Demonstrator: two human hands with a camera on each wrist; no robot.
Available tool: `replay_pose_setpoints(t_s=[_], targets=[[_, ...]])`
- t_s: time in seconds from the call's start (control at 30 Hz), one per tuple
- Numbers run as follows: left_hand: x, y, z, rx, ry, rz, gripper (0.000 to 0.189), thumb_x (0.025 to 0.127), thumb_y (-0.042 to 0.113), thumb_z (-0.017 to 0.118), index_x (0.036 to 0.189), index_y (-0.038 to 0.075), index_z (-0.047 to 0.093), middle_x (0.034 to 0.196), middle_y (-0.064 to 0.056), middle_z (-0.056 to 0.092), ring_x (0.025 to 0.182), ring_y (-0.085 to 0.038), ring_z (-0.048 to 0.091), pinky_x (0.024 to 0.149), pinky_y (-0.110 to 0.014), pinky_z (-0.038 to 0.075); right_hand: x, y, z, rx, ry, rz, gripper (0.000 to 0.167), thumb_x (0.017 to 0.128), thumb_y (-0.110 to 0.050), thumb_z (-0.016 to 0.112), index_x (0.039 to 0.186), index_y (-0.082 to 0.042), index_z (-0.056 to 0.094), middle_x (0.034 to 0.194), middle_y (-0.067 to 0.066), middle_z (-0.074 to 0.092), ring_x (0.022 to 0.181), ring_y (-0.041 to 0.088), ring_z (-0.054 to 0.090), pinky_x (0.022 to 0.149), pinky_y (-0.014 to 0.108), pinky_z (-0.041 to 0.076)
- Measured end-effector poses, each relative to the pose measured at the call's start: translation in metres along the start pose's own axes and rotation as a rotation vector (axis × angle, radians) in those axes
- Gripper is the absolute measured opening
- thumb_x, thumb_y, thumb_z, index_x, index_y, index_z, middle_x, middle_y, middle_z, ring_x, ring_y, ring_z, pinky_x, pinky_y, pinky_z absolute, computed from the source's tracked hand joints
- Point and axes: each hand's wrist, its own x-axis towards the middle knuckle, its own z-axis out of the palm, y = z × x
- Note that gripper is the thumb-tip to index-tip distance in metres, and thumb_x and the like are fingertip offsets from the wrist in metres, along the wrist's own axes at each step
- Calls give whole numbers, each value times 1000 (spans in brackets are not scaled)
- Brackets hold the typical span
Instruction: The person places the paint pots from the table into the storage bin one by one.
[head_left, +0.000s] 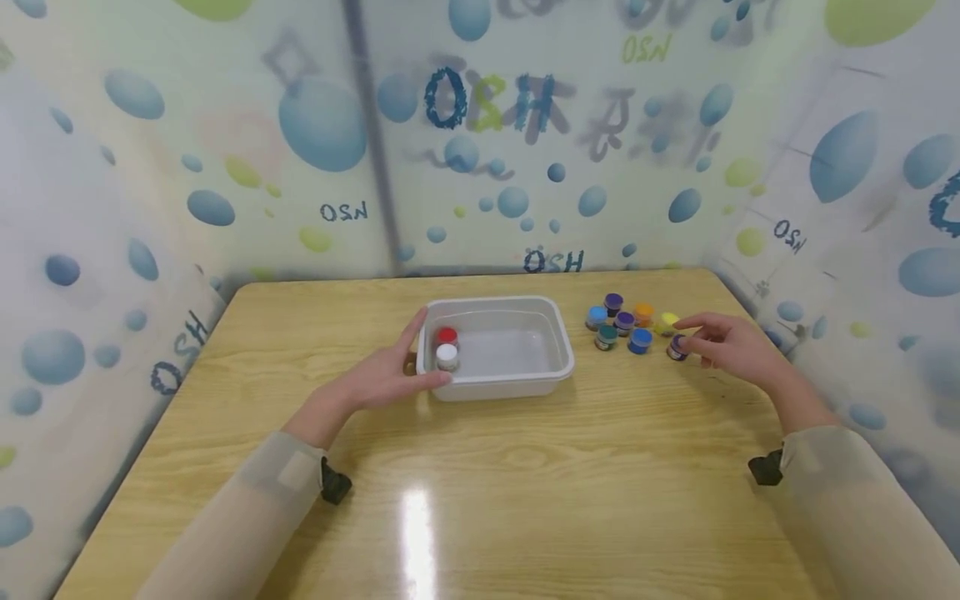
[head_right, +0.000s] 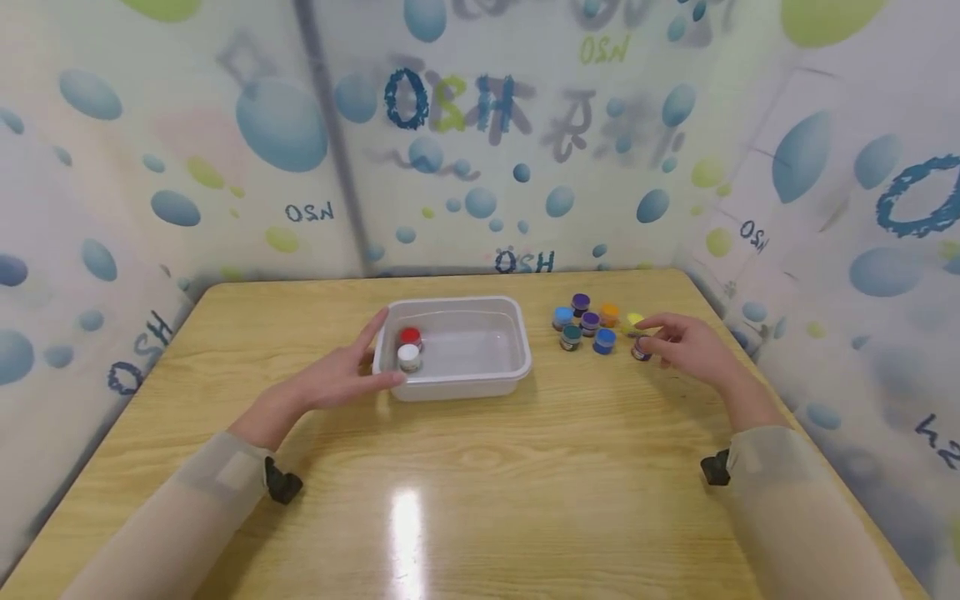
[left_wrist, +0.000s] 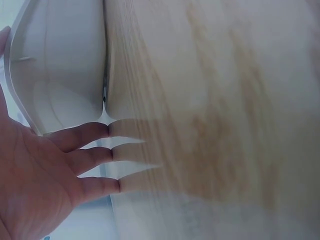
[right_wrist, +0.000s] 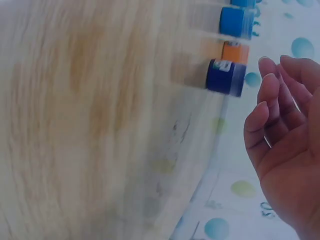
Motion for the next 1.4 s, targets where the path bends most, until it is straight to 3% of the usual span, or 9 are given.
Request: replay_pose_setpoints(t_s=[0.33,0.53,0.8,1.17,1.4], targets=[[1,1,1,6,6,-3,123,92,81,69,173,46,-17,165,-25,53,140,-39,63,118,-61,50,2,23,-2,-10,-35,76,55,110,-34,69,156,-5,57,111,17,75,76,21,67,64,33,54],[0,0,1,-6,8,-4,122,92,80,69,173,47,-16,164,-24,54,139,-38,64,117,-60,51,5,28,0,-75,-52,88,61,109,-41,70,157,-7,57,114,15,75,81,20,65,69,31,52],[-2,0,1,-12,6,-7,123,91,82,69,173,48,-16,164,-23,55,131,-34,66,114,-58,53,12,36,4,-44,-75,84,64,108,-42,72,157,-4,56,111,14,74,80,19,66,72,31,55],[-1,1,2,-15,6,6,123,92,80,70,173,47,-16,160,-25,58,139,-36,65,116,-58,52,5,28,7,-39,-57,60,61,107,-41,74,150,-1,58,110,14,74,81,19,68,70,30,56],[0,-1,2,-2,11,3,122,92,81,69,173,46,-16,158,-25,60,132,-33,68,113,-56,54,6,-1,9,-52,-36,3,61,106,-45,73,148,-3,60,114,13,75,84,22,68,68,32,56]])
